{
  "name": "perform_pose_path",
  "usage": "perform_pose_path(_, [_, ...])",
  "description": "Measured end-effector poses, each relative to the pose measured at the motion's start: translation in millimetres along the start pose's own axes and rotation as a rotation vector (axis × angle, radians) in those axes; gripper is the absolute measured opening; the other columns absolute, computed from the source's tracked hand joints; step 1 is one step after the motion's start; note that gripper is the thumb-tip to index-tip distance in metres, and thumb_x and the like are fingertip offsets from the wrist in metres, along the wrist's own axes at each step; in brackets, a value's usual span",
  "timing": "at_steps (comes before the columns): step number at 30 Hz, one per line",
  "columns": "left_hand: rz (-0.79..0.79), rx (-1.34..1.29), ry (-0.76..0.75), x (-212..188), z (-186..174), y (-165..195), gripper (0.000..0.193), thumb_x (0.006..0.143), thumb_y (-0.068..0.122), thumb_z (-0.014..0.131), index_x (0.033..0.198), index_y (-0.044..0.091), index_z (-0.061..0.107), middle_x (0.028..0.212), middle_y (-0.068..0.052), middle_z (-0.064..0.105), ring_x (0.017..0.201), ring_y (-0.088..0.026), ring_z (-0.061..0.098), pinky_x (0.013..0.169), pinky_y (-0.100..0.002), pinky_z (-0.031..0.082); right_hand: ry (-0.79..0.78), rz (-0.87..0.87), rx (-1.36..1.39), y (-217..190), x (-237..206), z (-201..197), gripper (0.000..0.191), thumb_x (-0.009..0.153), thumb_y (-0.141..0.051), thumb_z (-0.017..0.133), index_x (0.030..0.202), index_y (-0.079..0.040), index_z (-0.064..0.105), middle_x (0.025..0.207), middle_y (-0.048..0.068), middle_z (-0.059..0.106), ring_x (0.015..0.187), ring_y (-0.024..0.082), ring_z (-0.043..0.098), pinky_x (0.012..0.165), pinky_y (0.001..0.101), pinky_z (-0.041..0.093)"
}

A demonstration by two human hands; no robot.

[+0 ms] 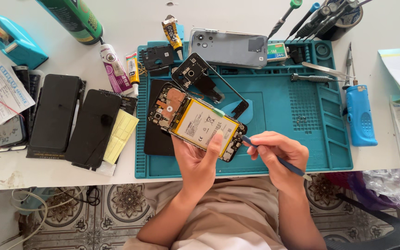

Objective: The person holds an opened smartphone and works a blue pry tool around the edges of its battery to detach it from the frame, occasionally brushing the interior with a wooden brush and repositioning the phone. They continue prying and lifting the battery through the end of the clip.

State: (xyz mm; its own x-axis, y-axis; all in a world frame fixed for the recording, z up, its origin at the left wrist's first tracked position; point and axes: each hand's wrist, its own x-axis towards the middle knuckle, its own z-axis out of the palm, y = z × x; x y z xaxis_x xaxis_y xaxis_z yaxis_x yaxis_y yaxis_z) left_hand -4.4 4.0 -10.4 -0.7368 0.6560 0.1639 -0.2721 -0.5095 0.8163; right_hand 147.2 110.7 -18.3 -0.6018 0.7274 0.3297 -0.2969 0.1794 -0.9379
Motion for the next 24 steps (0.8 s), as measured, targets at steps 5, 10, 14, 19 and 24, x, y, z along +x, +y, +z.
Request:
perform_pose_path(5, [-0.007, -0.027, -0.013, -0.3, 1.3, -0.8, 0.063, 0.095, -0.009, 0.068, 0.143, 0.002, 0.030, 0.131, -0.014, 0.054, 0.114, -0.016, 0.064, 0.095, -0.031, 0.059, -0.011, -0.022, -0.034, -1.4, -0.8, 0.1, 0.013, 0.101, 0.006, 0.060, 0.109, 0.008, 0.071, 0.105, 0.020, 0.072, 0.085, 0.019, 0.070, 0.070, 0.0281, 0.057])
perform_pose_path(10, [-0.050, -0.029, -0.017, -0.7, 3.5, -0.1, 0.077, 0.085, -0.013, 0.076, 0.142, 0.003, 0.026, 0.128, -0.015, 0.054, 0.110, -0.020, 0.069, 0.089, -0.033, 0.063, -0.046, -0.063, -0.064, -3.5, 0.2, 1.5, 0.012, 0.100, 0.004, 0.063, 0.108, 0.006, 0.071, 0.103, 0.019, 0.072, 0.085, 0.019, 0.071, 0.068, 0.0264, 0.057])
perform_pose_path(14, [-0.056, -0.002, -0.038, 0.1, 3.6, 3.1, 0.082, 0.082, -0.013, 0.078, 0.143, 0.003, 0.025, 0.128, -0.016, 0.056, 0.110, -0.020, 0.069, 0.089, -0.034, 0.063, -0.074, -0.086, -0.086, -4.1, -0.3, 1.8, 0.011, 0.100, 0.004, 0.064, 0.108, 0.005, 0.072, 0.103, 0.018, 0.073, 0.083, 0.017, 0.070, 0.064, 0.0243, 0.056])
perform_pose_path(19, [-0.069, 0.012, -0.030, 1.6, 4.5, 6.4, 0.080, 0.081, -0.013, 0.079, 0.140, 0.003, 0.027, 0.125, -0.016, 0.057, 0.107, -0.021, 0.071, 0.087, -0.034, 0.064, -0.076, -0.099, -0.106, -4.3, -2.3, 0.8, 0.011, 0.099, 0.004, 0.064, 0.106, 0.005, 0.072, 0.105, 0.019, 0.073, 0.079, 0.016, 0.071, 0.062, 0.0234, 0.056])
perform_pose_path(24, [-0.080, -0.005, -0.004, 2.4, 5.8, 7.5, 0.076, 0.081, -0.012, 0.078, 0.138, 0.002, 0.029, 0.121, -0.016, 0.059, 0.101, -0.021, 0.073, 0.082, -0.034, 0.065, -0.089, -0.119, -0.089, -3.5, -3.3, 0.3, 0.012, 0.098, 0.005, 0.064, 0.107, 0.006, 0.072, 0.106, 0.019, 0.072, 0.077, 0.015, 0.071, 0.061, 0.0229, 0.056])
